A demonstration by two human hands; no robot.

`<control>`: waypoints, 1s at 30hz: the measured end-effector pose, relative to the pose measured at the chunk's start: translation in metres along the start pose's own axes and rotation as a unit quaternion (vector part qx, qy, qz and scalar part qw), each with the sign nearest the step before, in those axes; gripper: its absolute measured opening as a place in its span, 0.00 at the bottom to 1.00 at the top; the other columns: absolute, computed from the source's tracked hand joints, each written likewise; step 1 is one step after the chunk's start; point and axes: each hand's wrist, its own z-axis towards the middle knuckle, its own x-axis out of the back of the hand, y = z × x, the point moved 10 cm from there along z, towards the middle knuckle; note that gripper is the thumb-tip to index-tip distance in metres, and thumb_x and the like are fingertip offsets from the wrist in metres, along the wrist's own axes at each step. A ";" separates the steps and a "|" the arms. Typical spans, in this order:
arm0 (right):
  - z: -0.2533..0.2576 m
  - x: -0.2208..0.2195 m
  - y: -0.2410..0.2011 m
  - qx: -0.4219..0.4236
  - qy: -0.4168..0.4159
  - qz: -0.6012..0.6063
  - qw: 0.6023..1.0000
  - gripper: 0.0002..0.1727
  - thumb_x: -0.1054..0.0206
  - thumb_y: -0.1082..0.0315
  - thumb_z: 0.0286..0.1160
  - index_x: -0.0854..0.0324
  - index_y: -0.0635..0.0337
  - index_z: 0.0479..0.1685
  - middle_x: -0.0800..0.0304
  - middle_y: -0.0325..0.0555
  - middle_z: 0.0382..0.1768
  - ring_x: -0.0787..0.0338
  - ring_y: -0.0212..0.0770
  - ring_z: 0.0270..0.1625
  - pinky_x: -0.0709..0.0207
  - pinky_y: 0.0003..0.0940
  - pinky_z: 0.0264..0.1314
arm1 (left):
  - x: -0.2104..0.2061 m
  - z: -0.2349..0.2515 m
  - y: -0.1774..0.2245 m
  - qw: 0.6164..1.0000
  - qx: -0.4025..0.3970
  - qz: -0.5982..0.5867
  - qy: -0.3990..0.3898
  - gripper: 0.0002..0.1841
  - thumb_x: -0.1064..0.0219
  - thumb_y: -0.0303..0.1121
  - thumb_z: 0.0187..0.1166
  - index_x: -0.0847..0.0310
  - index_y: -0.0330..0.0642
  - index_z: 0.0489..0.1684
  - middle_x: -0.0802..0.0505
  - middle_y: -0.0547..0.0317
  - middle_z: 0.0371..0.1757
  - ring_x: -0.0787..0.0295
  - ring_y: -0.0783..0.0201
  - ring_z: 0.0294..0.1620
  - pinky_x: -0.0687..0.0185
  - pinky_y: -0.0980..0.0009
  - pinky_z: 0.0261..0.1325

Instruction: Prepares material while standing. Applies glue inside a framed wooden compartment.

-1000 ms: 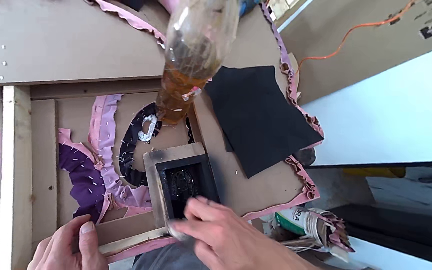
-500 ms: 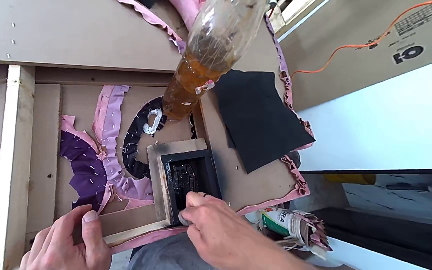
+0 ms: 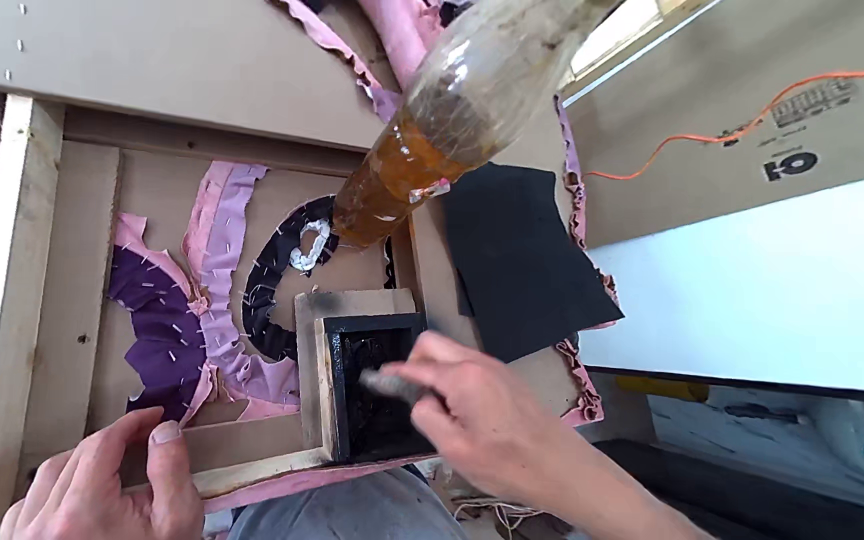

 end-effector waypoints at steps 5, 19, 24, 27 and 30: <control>-0.002 -0.016 -0.010 0.118 0.212 -0.190 0.951 0.21 0.38 0.67 0.76 0.12 0.60 0.66 0.15 0.47 0.44 0.13 0.45 0.46 0.17 0.33 0.39 | 0.001 -0.001 -0.002 1.000 -0.001 0.009 0.013 0.26 0.52 0.48 0.86 0.08 0.40 0.42 0.06 0.46 0.35 0.10 0.47 0.40 0.25 0.48 0.41; -0.008 -0.073 -0.036 0.439 -0.138 -0.146 0.876 0.08 0.36 0.72 0.74 0.10 0.54 0.40 0.14 0.39 0.42 0.17 0.42 0.49 0.22 0.33 0.48 | -0.001 -0.004 -0.006 1.000 0.023 0.000 0.021 0.27 0.52 0.49 0.84 0.09 0.38 0.45 0.06 0.41 0.38 0.10 0.41 0.42 0.26 0.41 0.42; -0.013 -0.078 -0.043 0.538 -0.216 -0.215 0.786 0.09 0.38 0.71 0.79 0.10 0.55 0.39 0.14 0.40 0.44 0.16 0.43 0.48 0.23 0.36 0.46 | -0.002 -0.006 -0.013 0.998 0.056 0.002 0.003 0.29 0.53 0.52 0.84 0.11 0.37 0.50 0.07 0.39 0.42 0.11 0.37 0.46 0.27 0.35 0.45; -0.024 -0.075 -0.038 0.583 -0.260 -0.278 0.718 0.10 0.39 0.70 0.78 0.14 0.55 0.31 0.15 0.42 0.43 0.16 0.44 0.46 0.24 0.38 0.42 | 0.003 -0.006 -0.011 0.995 0.094 0.027 0.023 0.27 0.53 0.51 0.83 0.10 0.41 0.49 0.06 0.43 0.42 0.10 0.40 0.46 0.28 0.36 0.45; -0.010 -0.061 -0.045 0.583 -0.289 -0.258 0.714 0.11 0.36 0.67 0.75 0.15 0.53 0.25 0.13 0.41 0.42 0.15 0.43 0.46 0.23 0.39 0.42 | 0.006 -0.001 -0.007 0.993 0.104 0.037 0.037 0.26 0.53 0.50 0.83 0.10 0.42 0.49 0.05 0.46 0.40 0.10 0.42 0.45 0.28 0.39 0.45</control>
